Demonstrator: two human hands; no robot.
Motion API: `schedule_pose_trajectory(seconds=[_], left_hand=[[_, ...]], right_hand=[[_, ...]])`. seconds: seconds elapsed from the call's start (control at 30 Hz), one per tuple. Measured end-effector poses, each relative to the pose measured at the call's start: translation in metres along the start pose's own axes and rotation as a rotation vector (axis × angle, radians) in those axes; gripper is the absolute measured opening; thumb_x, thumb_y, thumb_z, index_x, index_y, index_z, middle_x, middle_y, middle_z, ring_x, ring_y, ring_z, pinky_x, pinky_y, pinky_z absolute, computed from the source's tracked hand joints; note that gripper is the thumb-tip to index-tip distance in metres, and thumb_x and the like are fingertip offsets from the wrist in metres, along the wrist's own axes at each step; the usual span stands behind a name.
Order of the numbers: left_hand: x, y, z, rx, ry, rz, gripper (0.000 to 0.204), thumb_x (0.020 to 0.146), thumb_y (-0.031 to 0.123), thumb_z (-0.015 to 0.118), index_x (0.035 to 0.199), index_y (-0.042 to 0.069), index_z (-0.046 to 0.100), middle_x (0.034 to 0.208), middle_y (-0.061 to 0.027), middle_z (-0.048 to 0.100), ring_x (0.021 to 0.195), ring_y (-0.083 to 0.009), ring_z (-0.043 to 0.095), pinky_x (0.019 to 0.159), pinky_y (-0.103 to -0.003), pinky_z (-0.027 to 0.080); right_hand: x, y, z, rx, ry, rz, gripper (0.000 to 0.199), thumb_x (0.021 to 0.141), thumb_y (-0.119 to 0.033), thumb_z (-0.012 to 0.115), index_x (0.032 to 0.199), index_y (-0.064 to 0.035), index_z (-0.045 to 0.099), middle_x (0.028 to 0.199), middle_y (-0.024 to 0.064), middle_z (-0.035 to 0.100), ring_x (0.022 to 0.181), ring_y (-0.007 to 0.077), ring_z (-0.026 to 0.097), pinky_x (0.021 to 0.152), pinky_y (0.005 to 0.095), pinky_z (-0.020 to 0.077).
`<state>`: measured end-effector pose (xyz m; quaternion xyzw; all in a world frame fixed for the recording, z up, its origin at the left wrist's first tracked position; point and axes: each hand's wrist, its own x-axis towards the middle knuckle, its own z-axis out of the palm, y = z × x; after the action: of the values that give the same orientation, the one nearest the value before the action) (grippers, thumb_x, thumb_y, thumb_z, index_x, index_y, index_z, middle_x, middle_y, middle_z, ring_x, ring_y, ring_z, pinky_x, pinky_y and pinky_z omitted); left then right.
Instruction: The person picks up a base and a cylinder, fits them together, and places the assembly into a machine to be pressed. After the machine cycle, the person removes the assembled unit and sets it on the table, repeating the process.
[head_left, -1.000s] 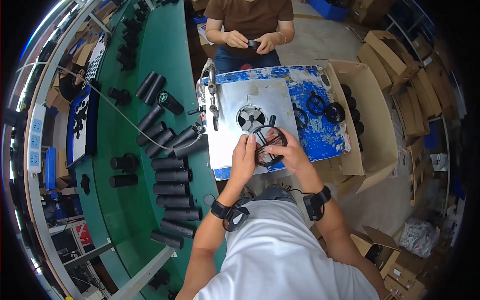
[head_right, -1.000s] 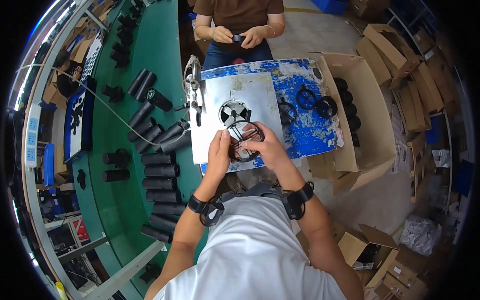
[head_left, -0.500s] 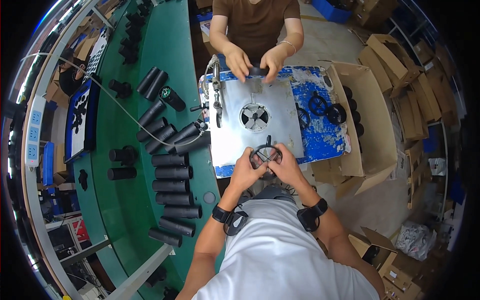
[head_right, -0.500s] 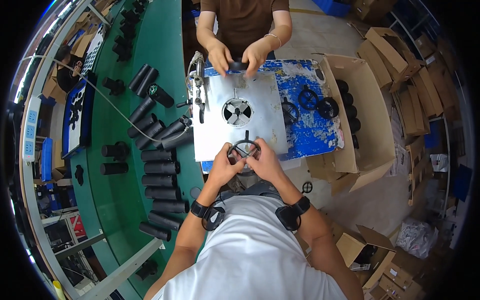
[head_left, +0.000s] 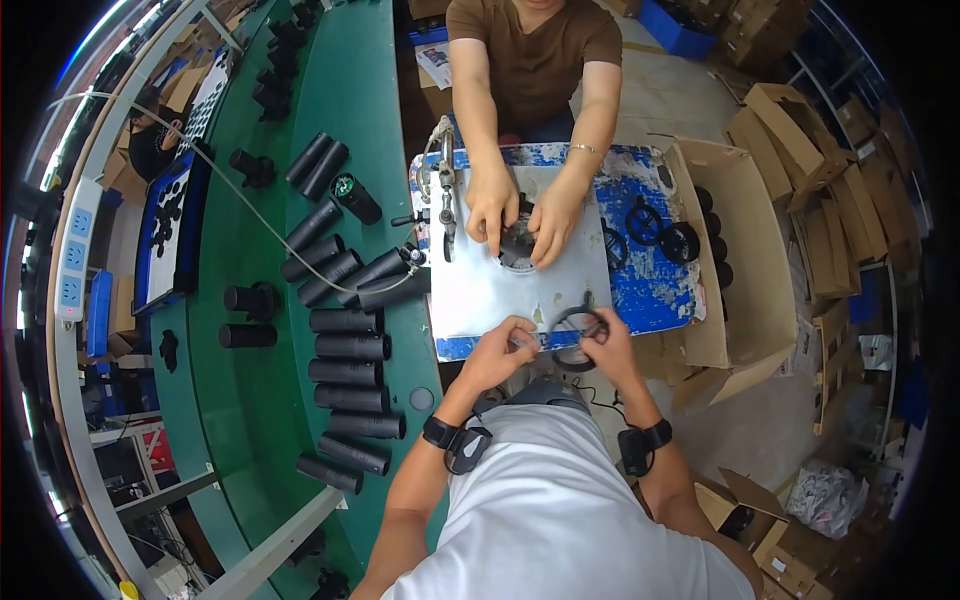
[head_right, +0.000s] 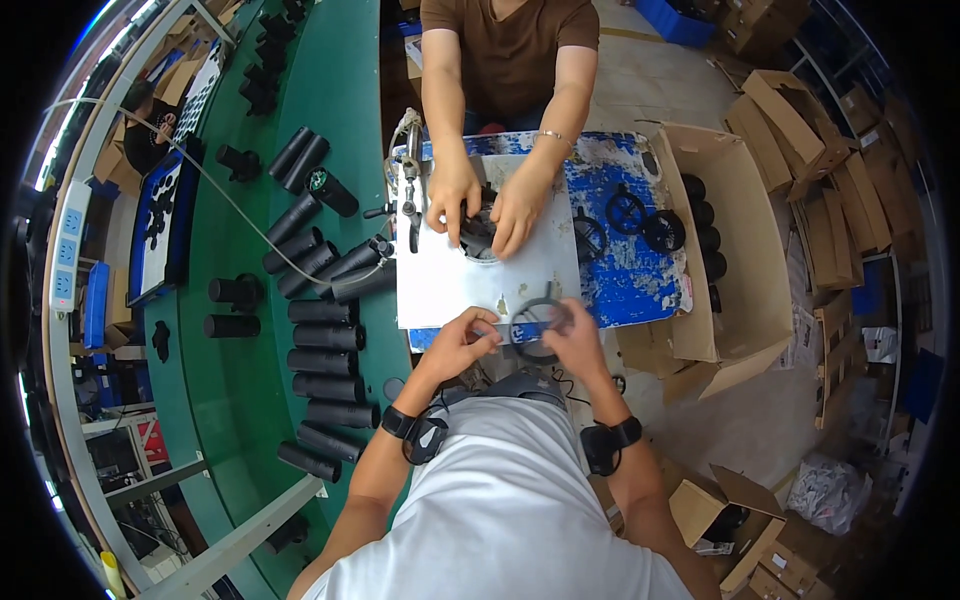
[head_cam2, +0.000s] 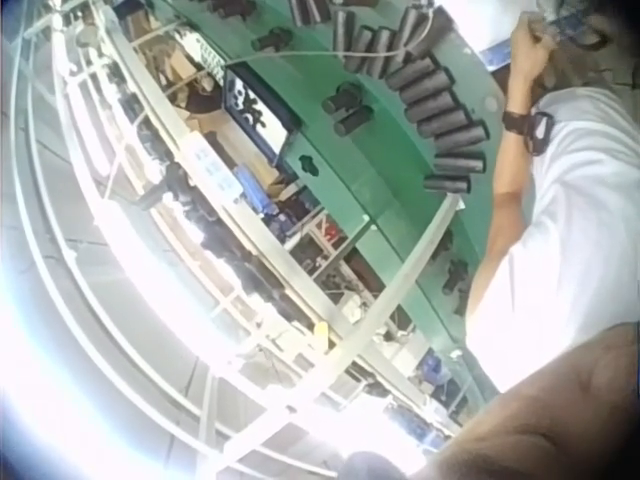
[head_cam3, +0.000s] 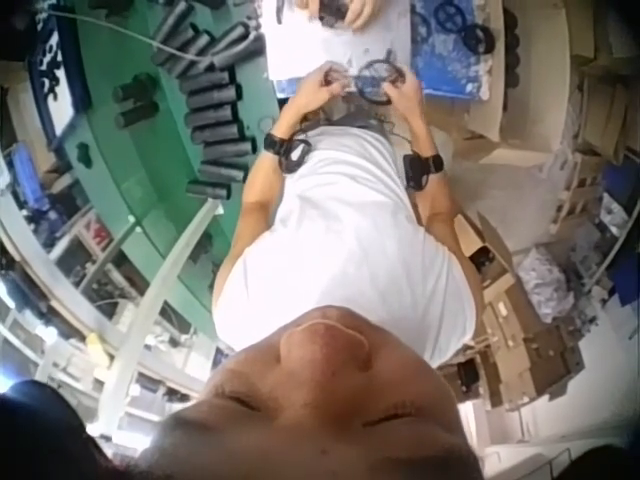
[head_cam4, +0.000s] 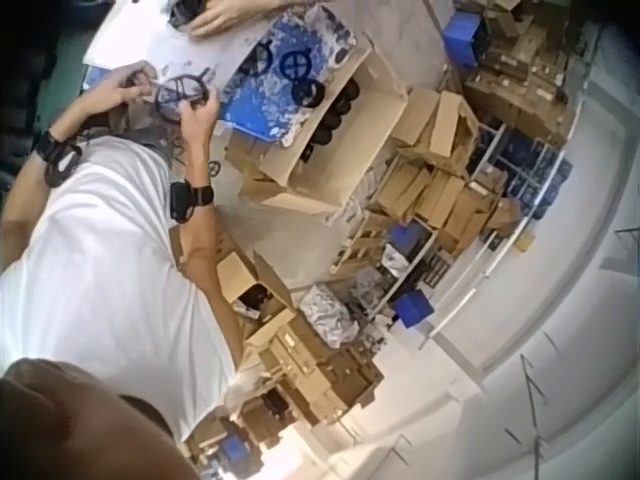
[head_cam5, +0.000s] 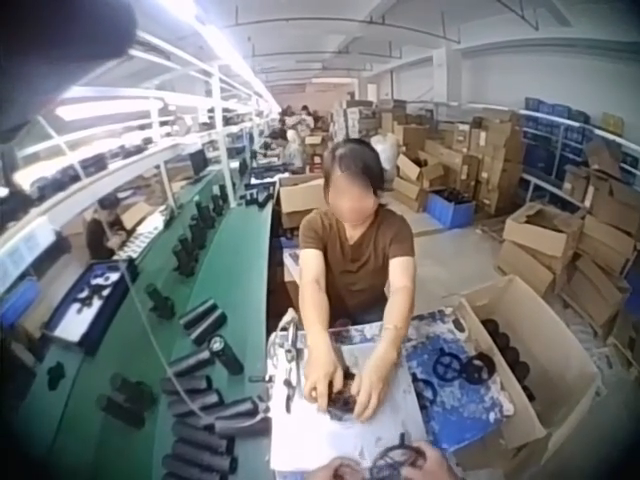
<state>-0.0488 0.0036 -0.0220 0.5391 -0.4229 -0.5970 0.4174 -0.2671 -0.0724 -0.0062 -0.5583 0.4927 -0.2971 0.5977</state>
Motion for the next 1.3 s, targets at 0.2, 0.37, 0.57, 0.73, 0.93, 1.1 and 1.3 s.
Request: schedule_pose_trajectory(seconds=[0.2,0.37,0.57,0.73,0.93,1.1,1.3], left_hand=[[-0.029,-0.014,-0.022,-0.180,0.072,-0.036,0.018,0.095,0.008,0.056,0.111,-0.001,0.055,0.092,-0.0092,0.066,0.081,-0.0148,0.064,0.075,-0.027,0.052],[-0.065,-0.024,-0.044,-0.196,0.224,-0.168,0.016,0.097,0.014,0.054,0.107,0.002,0.058,0.092,-0.0075,0.068,0.079,-0.0126,0.063,0.072,-0.025,0.048],[-0.100,-0.046,-0.063,-0.233,0.372,-0.218,0.017,0.097,0.017,0.054,0.106,0.004,0.059,0.092,-0.0064,0.069,0.078,-0.0125,0.064,0.071,-0.024,0.047],[-0.122,-0.050,-0.075,-0.223,0.490,-0.236,0.017,0.096,0.016,0.054,0.107,0.004,0.059,0.092,-0.0058,0.069,0.075,-0.0120,0.063,0.068,-0.024,0.046],[-0.150,-0.059,-0.094,-0.245,0.639,-0.206,0.017,0.098,0.016,0.050,0.105,0.004,0.059,0.091,-0.0058,0.068,0.075,-0.0116,0.063,0.067,-0.022,0.046],[-0.152,-0.051,-0.106,-0.245,0.690,-0.179,0.017,0.098,0.016,0.051,0.104,0.003,0.059,0.089,-0.0059,0.068,0.075,-0.0112,0.063,0.067,-0.022,0.046],[-0.148,-0.055,-0.106,-0.260,0.686,-0.158,0.015,0.097,0.015,0.051,0.104,0.003,0.059,0.090,-0.0054,0.068,0.075,-0.0114,0.063,0.068,-0.022,0.046]], right_hand=[[0.002,0.026,-0.063,0.081,0.182,0.077,0.030,0.073,0.003,0.061,0.102,-0.0003,0.054,0.072,0.0040,0.056,0.053,0.0108,0.052,0.050,0.0247,0.0423],[0.014,0.026,-0.084,0.221,0.366,0.128,0.026,0.074,-0.002,0.060,0.100,-0.0034,0.058,0.080,0.0019,0.058,0.064,0.0104,0.056,0.057,0.0234,0.0438],[0.058,0.131,-0.129,0.244,0.484,0.267,0.024,0.076,-0.005,0.061,0.099,-0.0029,0.058,0.080,0.0037,0.058,0.063,0.0146,0.054,0.059,0.0275,0.0438],[0.078,0.152,-0.112,0.000,0.448,0.286,0.041,0.079,-0.008,0.065,0.119,-0.0019,0.054,0.086,0.0061,0.059,0.066,0.0139,0.054,0.057,0.0275,0.0417],[0.086,0.142,-0.114,-0.179,0.539,0.259,0.047,0.084,-0.018,0.066,0.126,0.0001,0.053,0.106,0.0109,0.061,0.090,0.0185,0.058,0.076,0.0306,0.0466],[0.083,0.145,-0.132,-0.502,0.410,0.141,0.051,0.086,-0.027,0.066,0.127,0.0006,0.052,0.125,0.0164,0.056,0.112,0.0289,0.057,0.093,0.0366,0.0453],[0.065,0.099,-0.098,-0.361,0.503,0.155,0.042,0.086,-0.022,0.068,0.120,-0.0010,0.056,0.119,0.0139,0.058,0.106,0.0247,0.060,0.087,0.0338,0.0473]])
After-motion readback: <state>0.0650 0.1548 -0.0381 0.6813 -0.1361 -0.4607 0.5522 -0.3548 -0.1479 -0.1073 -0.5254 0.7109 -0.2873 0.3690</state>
